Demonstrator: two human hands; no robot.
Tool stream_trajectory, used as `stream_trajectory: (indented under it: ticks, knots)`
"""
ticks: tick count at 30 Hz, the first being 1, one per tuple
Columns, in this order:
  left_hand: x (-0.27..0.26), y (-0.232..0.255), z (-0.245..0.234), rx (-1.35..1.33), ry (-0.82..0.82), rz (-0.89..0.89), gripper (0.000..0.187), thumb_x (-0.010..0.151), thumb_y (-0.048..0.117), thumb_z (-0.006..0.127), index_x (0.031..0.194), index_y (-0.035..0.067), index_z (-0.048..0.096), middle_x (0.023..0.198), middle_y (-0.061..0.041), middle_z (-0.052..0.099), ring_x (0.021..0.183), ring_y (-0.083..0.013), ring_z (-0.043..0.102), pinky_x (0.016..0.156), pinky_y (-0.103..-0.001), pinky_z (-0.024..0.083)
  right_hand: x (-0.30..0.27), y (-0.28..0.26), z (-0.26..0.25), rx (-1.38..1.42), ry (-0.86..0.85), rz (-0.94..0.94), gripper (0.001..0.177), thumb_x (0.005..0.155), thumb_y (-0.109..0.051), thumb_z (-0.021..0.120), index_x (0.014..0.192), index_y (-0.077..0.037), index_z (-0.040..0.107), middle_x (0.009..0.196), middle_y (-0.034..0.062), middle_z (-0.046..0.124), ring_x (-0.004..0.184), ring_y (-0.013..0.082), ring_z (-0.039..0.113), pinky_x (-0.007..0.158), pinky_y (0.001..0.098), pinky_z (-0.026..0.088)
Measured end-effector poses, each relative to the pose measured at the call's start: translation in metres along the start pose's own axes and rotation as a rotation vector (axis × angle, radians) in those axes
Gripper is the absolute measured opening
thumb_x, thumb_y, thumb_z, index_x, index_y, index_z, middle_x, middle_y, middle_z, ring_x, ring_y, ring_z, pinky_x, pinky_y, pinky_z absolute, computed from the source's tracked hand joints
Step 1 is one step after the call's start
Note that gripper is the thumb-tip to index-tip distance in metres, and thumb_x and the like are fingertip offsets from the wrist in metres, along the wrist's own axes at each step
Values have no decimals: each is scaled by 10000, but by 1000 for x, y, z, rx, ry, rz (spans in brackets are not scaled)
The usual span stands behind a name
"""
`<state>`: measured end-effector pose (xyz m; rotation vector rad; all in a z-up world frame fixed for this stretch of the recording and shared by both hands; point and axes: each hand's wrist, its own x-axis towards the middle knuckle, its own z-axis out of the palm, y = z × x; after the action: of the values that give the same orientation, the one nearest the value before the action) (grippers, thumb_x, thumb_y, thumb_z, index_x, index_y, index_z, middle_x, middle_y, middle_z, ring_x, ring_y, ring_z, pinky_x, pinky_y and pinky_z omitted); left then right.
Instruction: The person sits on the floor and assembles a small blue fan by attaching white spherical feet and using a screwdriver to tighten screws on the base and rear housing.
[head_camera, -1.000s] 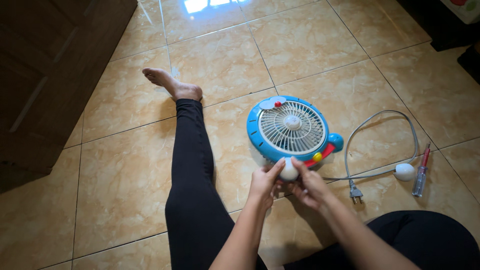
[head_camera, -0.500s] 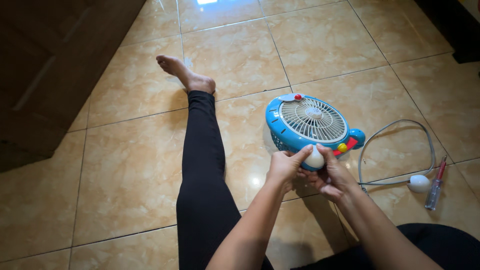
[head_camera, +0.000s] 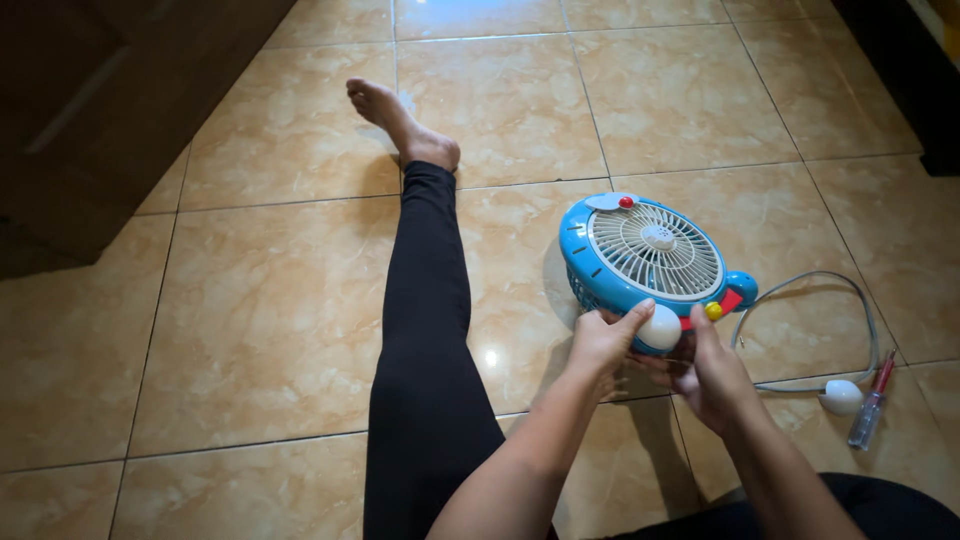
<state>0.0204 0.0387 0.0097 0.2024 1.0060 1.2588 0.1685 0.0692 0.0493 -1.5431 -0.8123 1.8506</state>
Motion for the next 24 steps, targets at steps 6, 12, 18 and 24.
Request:
stream_trajectory:
  ticks: [6,12,18,24]
  knots:
    - [20,-27,-1,-325,-28,51,361,953,299,695,1121,-13,623,1009,-127,683,825,-236,699,600,-413,606,-54,-5,14,-983,145,-1222,503,827,-238,759,1255,-9,627,1224,195,620,1054,308,639,833,383,541]
    - [22,-36,-5,-373,-154,161,275,948,84,688,1147,-29,535,1037,-114,669,926,-216,690,789,-377,624,-49,-44,23,-1228,58,-1163,552,800,-200,820,1332,-147,679,1282,113,690,936,222,705,803,371,584]
    - [14,-32,6,-217,-96,403,313,947,37,733,1185,-68,559,1064,-126,692,936,-169,681,819,-300,593,-38,-70,23,-1159,-80,-1016,545,768,-192,825,1300,-203,709,1249,66,722,907,174,726,785,318,603]
    - [14,-28,9,-183,-44,383,296,918,29,750,1141,-79,589,1021,-149,705,861,-177,700,776,-315,610,-28,-77,16,-1205,-116,-931,565,739,-192,842,1292,-206,723,1126,29,751,920,163,742,795,301,598]
